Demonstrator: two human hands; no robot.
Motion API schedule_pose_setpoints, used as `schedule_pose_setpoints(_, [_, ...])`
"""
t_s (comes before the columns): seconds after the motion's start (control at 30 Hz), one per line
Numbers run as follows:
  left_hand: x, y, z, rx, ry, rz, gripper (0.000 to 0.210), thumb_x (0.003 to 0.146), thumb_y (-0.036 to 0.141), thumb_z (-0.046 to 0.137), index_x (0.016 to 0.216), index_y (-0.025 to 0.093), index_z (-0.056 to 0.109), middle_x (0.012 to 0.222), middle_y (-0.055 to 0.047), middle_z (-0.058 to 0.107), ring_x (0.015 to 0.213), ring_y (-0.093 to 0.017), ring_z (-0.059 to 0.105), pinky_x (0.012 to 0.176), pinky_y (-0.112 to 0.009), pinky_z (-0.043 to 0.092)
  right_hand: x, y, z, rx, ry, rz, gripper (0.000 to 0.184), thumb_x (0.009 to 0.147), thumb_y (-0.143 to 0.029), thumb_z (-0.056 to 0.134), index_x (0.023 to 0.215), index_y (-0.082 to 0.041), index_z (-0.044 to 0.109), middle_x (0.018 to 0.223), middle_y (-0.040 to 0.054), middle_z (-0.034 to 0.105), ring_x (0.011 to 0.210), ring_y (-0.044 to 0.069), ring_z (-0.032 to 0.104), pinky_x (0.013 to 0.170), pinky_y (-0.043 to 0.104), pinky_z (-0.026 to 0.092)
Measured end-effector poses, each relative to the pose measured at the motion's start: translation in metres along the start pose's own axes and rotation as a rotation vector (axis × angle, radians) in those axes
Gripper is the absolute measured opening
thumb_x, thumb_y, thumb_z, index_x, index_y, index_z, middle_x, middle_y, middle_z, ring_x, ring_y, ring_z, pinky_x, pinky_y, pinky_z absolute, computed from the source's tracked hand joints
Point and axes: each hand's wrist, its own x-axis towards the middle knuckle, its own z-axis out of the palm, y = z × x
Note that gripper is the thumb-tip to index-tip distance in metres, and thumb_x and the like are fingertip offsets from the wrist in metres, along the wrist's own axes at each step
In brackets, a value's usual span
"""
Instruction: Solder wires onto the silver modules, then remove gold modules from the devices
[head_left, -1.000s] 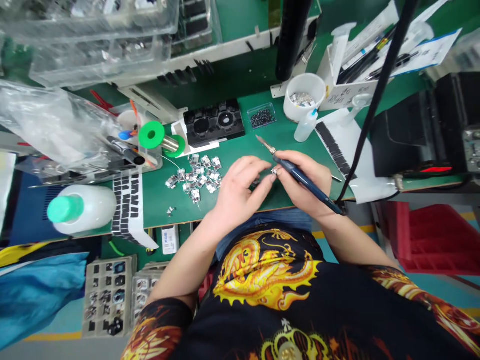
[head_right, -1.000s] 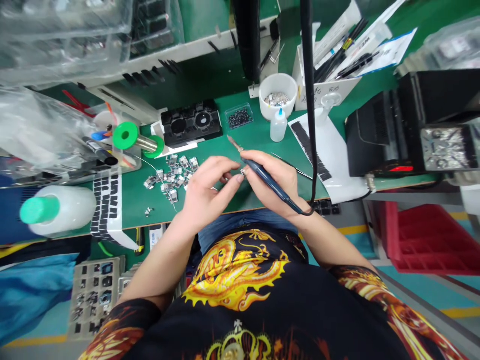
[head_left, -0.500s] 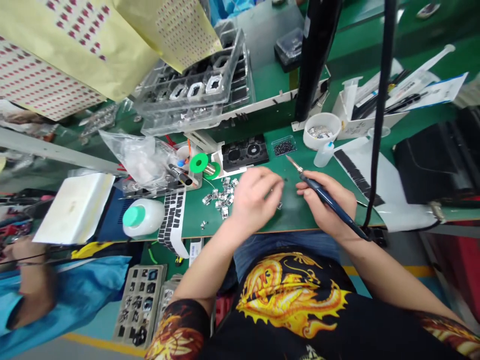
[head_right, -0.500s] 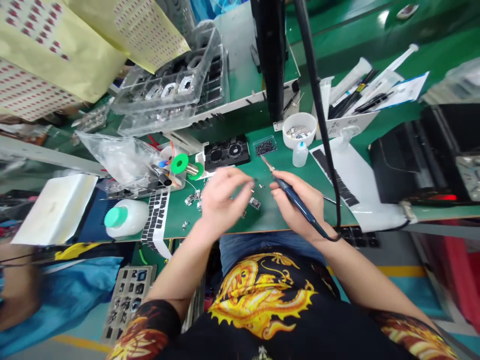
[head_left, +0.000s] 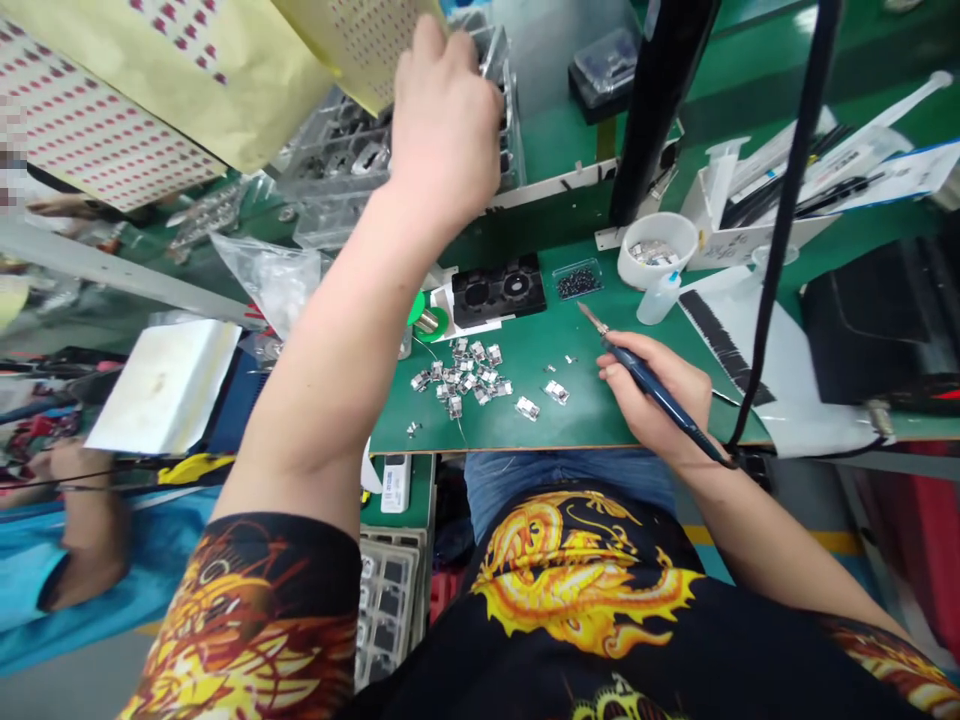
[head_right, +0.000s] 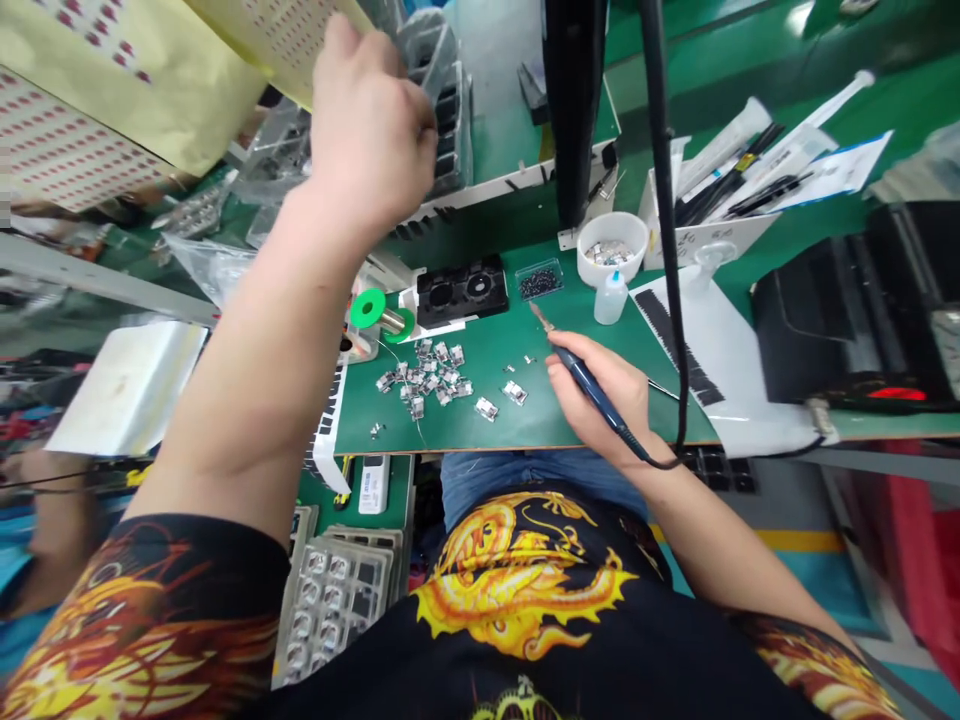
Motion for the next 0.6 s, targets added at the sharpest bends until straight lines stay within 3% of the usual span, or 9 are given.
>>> schedule_pose_setpoints(0.07, [0.007, 0.008, 0.018, 0.056, 0.018, -0.091, 0.046, 0.081, 0.046, 0.095, 0.063, 0.027, 0.057, 0.107, -0.015, 0.058, 0.122, -0.037, 0.029, 0.11, -0.073, 0.03, 0.0, -0.001, 0.001, -0.012, 0.008, -0.026, 0.032, 0.1, -0.029, 0.075, 0.132, -0.03, 0.079, 0.11, 0.0026, 0.086, 0.097, 0.023, 0.085, 0.1, 0.042, 0.07])
schedule_pose_setpoints(0.17, [0.002, 0.02, 0.026, 0.166, 0.023, -0.07, 0.04, 0.077, 0.042, 0.098, 0.069, 0.024, 0.063, 0.117, -0.017, 0.061, 0.126, -0.039, 0.03, 0.111, -0.074, 0.031, 0.001, -0.004, 0.001, -0.025, 0.002, -0.05, 0.032, 0.1, -0.028, 0.075, 0.132, -0.03, 0.079, 0.11, 0.0027, 0.086, 0.098, 0.023, 0.085, 0.1, 0.042, 0.07])
schedule_pose_setpoints(0.37, [-0.016, 0.026, 0.0, 0.149, -0.089, -0.011, 0.029, 0.092, 0.038, 0.089, 0.093, 0.012, 0.077, 0.131, -0.02, 0.058, 0.14, -0.042, 0.026, 0.122, -0.074, 0.026, 0.003, -0.007, -0.002, -0.019, -0.022, -0.068, 0.032, 0.1, -0.026, 0.074, 0.131, -0.028, 0.078, 0.113, 0.0029, 0.086, 0.101, 0.024, 0.085, 0.102, 0.041, 0.069])
schedule_pose_setpoints(0.5, [-0.008, 0.022, -0.016, 0.094, -0.111, 0.006, 0.035, 0.084, 0.037, 0.097, 0.094, 0.01, 0.077, 0.128, -0.019, 0.058, 0.138, -0.044, 0.027, 0.119, -0.08, 0.028, 0.003, -0.007, -0.003, -0.008, -0.027, -0.081, 0.033, 0.1, -0.025, 0.074, 0.132, -0.028, 0.078, 0.113, 0.0024, 0.086, 0.1, 0.023, 0.085, 0.1, 0.04, 0.069])
schedule_pose_setpoints(0.6, [-0.024, 0.022, -0.037, 0.136, -0.133, 0.011, 0.039, 0.087, 0.045, 0.095, 0.099, 0.013, 0.077, 0.132, -0.016, 0.051, 0.141, -0.045, 0.026, 0.118, -0.08, 0.03, 0.003, -0.007, -0.002, -0.015, -0.005, -0.066, 0.033, 0.1, -0.025, 0.074, 0.133, -0.029, 0.077, 0.113, 0.0026, 0.086, 0.1, 0.023, 0.085, 0.1, 0.04, 0.069])
